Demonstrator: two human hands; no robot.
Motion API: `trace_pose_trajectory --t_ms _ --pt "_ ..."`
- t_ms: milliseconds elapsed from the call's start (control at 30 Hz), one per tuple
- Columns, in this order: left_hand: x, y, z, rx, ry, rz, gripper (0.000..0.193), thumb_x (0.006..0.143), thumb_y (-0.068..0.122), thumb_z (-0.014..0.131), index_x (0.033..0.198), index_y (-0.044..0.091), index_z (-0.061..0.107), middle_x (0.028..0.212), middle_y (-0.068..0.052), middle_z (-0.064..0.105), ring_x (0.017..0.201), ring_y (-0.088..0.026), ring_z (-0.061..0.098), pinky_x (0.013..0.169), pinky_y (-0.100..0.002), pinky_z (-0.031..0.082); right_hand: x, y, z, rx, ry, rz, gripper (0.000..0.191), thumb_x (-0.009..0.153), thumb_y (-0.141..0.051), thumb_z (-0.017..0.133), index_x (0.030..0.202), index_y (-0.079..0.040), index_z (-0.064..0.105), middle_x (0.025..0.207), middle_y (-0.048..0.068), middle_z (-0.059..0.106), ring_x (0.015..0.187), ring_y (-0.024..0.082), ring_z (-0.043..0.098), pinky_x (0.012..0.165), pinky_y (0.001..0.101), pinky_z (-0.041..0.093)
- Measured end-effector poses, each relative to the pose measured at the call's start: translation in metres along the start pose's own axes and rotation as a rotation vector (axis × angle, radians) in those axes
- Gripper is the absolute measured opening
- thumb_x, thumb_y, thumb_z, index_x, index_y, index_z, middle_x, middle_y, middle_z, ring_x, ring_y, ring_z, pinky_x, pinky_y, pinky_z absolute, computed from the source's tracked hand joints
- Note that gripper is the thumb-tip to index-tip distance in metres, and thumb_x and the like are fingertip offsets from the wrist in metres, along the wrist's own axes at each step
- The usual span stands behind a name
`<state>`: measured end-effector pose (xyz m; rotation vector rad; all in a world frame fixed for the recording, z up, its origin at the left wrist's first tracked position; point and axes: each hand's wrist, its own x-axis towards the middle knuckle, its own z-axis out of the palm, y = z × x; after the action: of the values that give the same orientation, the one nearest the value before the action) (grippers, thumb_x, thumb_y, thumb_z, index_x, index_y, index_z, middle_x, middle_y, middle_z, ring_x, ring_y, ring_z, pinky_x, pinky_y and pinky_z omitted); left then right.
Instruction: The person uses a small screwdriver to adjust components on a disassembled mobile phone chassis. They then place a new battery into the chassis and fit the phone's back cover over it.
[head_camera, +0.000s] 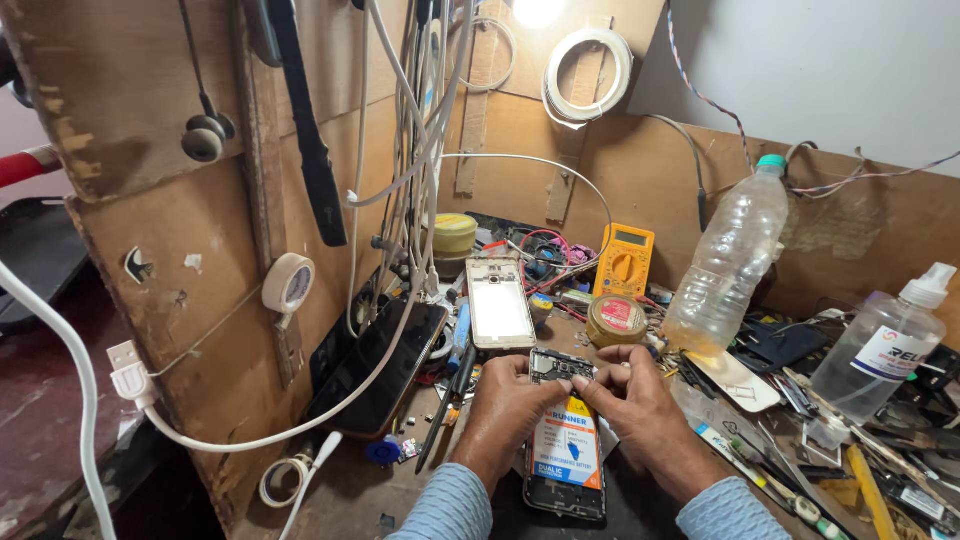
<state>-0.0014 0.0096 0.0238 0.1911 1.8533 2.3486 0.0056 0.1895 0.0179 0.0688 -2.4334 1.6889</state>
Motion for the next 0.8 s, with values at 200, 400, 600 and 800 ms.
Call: trace_pose_trajectory --t_ms 200,400,600,800 --pt "-0.003 0.004 0.000 0.026 0.023 -0.033 0.029 0.074 0.002 0.076 0.101 -0.008 0.069 0.082 -0.017 0.078 0.065 -0.019 0.075 0.058 -0.031 0.063 -0.010 -0.008 -0.003 0.072 -0.009 0.081 0.051 0.091 -0.026 0.065 0.131 0.000 0.047 0.097 0.006 0.078 0.089 0.007 0.068 0.077 0.0234 0.054" --pt "0.002 0.001 -0.001 0.017 0.034 -0.038 0.029 0.074 0.001 0.078 0.100 -0.008 0.069 0.082 -0.017 0.077 0.065 -0.020 0.075 0.058 -0.032 0.063 -0.013 -0.014 -0.001 0.080 -0.009 0.191 0.049 0.094 -0.026 0.065 0.134 -0.003 0.049 0.099 0.006 0.076 0.085 0.015 0.062 0.068 0.0351 0.045" --pt "0.004 -0.001 -0.001 0.025 0.026 -0.045 0.026 0.073 0.000 0.076 0.097 -0.009 0.070 0.081 -0.017 0.077 0.064 -0.020 0.075 0.057 -0.032 0.062 -0.015 -0.011 0.000 -0.025 0.003 0.086 0.048 0.090 -0.025 0.070 0.128 -0.002 0.052 0.092 0.004 0.073 0.087 0.009 0.066 0.079 0.0257 0.054" --pt "0.001 0.000 -0.001 0.066 0.041 -0.016 0.027 0.072 0.000 0.077 0.097 -0.010 0.071 0.081 -0.017 0.077 0.063 -0.020 0.074 0.056 -0.032 0.061 -0.012 -0.010 0.003 -0.022 0.017 -0.007 0.050 0.088 -0.020 0.074 0.128 0.000 0.052 0.084 0.007 0.068 0.081 0.011 0.062 0.072 0.0266 0.052"
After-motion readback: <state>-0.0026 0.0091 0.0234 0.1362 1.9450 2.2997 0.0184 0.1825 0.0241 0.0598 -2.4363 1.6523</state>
